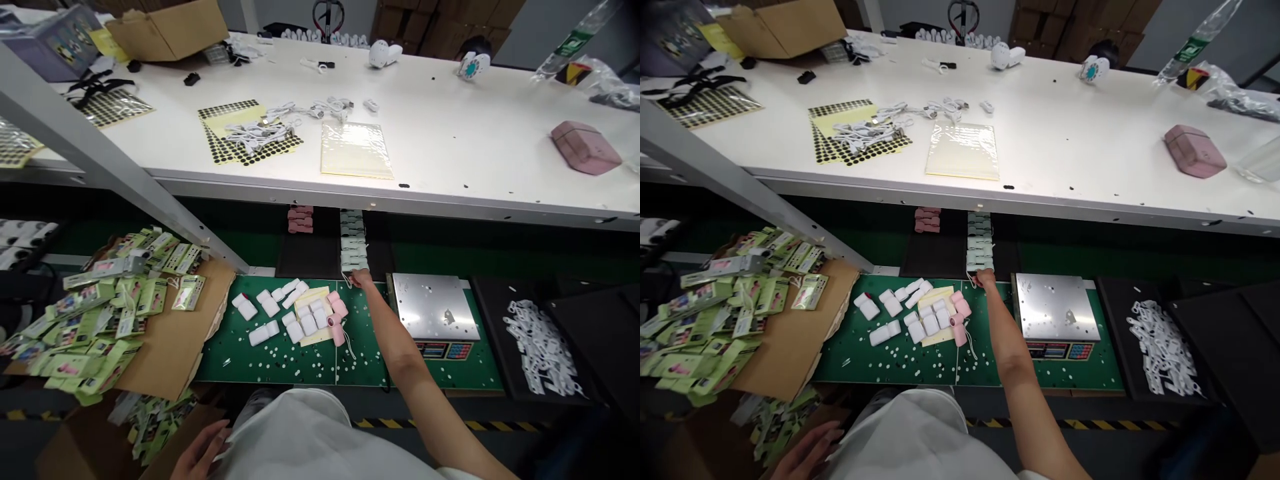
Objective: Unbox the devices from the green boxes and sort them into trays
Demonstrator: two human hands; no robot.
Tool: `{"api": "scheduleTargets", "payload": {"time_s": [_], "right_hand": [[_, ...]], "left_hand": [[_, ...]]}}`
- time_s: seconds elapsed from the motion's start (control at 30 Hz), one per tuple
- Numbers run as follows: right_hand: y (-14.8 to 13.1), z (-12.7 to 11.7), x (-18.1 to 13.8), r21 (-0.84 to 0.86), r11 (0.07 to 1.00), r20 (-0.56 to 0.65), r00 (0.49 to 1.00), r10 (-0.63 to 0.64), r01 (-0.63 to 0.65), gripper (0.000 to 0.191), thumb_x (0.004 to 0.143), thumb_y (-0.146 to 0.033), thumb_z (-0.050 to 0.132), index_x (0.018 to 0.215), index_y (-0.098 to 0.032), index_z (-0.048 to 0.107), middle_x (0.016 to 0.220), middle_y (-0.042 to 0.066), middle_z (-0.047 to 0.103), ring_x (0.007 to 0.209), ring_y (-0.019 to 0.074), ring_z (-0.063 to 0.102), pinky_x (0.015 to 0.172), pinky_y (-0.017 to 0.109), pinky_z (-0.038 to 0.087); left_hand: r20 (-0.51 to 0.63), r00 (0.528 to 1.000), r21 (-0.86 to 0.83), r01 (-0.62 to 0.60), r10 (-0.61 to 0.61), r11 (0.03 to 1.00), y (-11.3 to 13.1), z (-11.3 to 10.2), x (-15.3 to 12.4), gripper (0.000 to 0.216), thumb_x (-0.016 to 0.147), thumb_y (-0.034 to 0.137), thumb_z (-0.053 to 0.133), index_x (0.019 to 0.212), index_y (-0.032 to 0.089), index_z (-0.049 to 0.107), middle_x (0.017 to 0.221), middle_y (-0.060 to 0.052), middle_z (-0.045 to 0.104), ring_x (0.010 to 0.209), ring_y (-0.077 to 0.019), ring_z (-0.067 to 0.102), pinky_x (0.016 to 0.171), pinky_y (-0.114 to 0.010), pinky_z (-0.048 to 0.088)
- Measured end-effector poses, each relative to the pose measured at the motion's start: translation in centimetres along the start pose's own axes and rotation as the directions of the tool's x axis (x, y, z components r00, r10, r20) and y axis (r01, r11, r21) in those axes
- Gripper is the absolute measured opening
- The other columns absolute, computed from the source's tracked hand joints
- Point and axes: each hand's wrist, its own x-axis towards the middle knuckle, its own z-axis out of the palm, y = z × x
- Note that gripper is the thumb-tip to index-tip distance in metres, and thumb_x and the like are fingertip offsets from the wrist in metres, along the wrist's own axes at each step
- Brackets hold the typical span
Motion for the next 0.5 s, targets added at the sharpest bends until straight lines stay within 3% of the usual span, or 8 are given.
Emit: {"api": "scheduleTargets", "payload": {"time_s": [0.1,0.2,0.37,0.5], "right_hand": [[-0.4,-0.1,-0.8,-0.389,0.920,-0.045,0.997,-0.058,0.036,0.032,0.097,-0.037,0.064,0.123,-0.017,0.063,0.124,0.009,0.065,0.106,0.0225,0.066,0.091,0.044,0.058],[0.1,0.2,-2.3,-0.632,0.769,-0.071,0.980,-0.184,0.098,0.032,0.097,-0.039,0.063,0.121,-0.018,0.065,0.132,0.012,0.063,0.117,0.0259,0.063,0.099,0.048,0.053],[2.2,1.7,-4.5,-0.807,0.565,-0.019,0.947,-0.321,0.175,0.032,0.095,-0.041,0.064,0.113,-0.016,0.071,0.125,0.021,0.068,0.125,0.0366,0.061,0.099,0.047,0.051],[2.4,3.0,-4.9,-0.851,0.475,0.031,0.924,-0.380,0.224,0.037,0.097,-0.038,0.063,0.124,-0.013,0.064,0.125,0.018,0.067,0.119,0.0310,0.064,0.099,0.049,0.052]], "left_hand": [[0.014,1.000,0.015,0.027,-0.027,1.000,-0.7,-1.0,-0.2,0.075,0.049,0.085,0.071,0.096,0.027,0.073,0.105,-0.011,0.079,0.100,-0.0373,0.074,0.080,-0.039,0.062],[-0.037,0.999,-0.029,0.025,-0.026,0.999,-1.9,-1.7,-0.4,0.082,0.049,0.090,0.067,0.098,0.024,0.073,0.106,-0.013,0.079,0.100,-0.0371,0.074,0.079,-0.038,0.062],[-0.055,0.997,-0.133,0.039,-0.047,0.990,-3.2,-2.7,-0.5,0.084,0.049,0.090,0.069,0.099,0.023,0.073,0.103,-0.013,0.079,0.101,-0.0364,0.074,0.079,-0.037,0.062],[-0.029,0.999,-0.144,0.021,-0.025,0.989,-3.1,-3.3,0.1,0.078,0.053,0.086,0.072,0.099,0.024,0.073,0.103,-0.012,0.079,0.101,-0.0353,0.074,0.080,-0.037,0.062]]}}
